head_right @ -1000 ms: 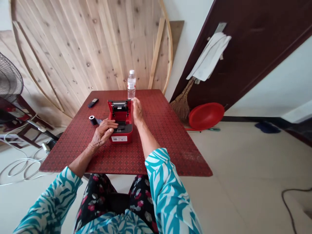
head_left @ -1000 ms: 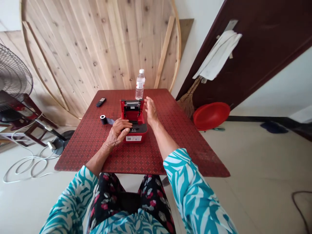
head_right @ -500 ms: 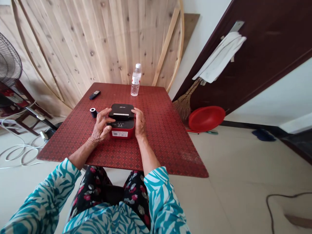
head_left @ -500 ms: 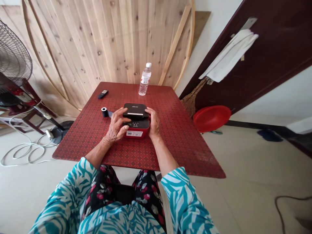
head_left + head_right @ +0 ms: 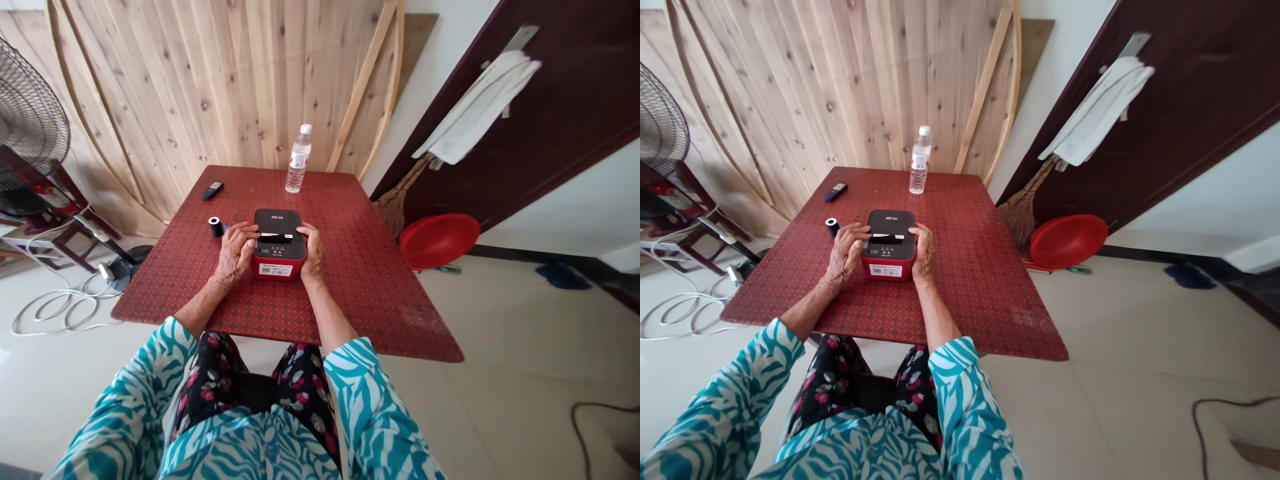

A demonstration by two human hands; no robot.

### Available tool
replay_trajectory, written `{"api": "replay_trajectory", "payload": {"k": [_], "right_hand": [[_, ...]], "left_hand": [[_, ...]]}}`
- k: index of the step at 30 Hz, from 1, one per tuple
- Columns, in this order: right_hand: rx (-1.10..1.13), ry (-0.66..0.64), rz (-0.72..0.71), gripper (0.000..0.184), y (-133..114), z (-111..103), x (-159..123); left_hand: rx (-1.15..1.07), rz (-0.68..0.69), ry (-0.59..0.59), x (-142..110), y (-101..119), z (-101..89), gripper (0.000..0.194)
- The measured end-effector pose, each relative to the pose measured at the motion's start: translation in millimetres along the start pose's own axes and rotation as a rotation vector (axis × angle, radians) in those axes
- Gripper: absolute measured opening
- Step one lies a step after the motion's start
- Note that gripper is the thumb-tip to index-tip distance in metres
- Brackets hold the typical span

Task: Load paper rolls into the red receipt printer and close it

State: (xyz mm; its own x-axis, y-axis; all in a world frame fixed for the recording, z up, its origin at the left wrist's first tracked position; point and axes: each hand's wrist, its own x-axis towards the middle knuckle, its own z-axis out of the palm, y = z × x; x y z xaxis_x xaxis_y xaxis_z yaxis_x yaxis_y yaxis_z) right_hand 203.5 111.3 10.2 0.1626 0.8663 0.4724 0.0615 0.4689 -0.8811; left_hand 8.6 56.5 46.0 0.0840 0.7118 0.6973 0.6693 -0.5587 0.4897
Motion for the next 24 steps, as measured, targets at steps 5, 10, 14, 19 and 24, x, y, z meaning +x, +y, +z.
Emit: {"api": "replay_trajectory", "payload": {"k": [5,10,14,19,24], "right_hand": [[0.129,0.052,0.091,0.050,3.9,4.8,-0.2],[0.258,0.133,0.330,0.058,12.1,11.1,3.1],[0.157,0.053,0.245,0.056,8.7,7.5,2.9],[0.111,0.048,0.204,0.055,2.0,5.5,2.6],[0.153,0.065,0.231,0.052,4.6,7.5,3.7]], "left_hand": [[-0.086,-0.089,0.011,-7.2,1.7,-0.3,0.055],[-0.099,-0.093,0.045,-5.5,-0.4,0.5,0.050],[-0.101,-0.096,0.071,4.0,0.6,0.6,0.044],[-0.140,-0.136,0.034,15.7,1.8,-6.9,0.046],[-0.404,-0.425,0.090,14.9,-3.4,-13.6,0.045]]}}
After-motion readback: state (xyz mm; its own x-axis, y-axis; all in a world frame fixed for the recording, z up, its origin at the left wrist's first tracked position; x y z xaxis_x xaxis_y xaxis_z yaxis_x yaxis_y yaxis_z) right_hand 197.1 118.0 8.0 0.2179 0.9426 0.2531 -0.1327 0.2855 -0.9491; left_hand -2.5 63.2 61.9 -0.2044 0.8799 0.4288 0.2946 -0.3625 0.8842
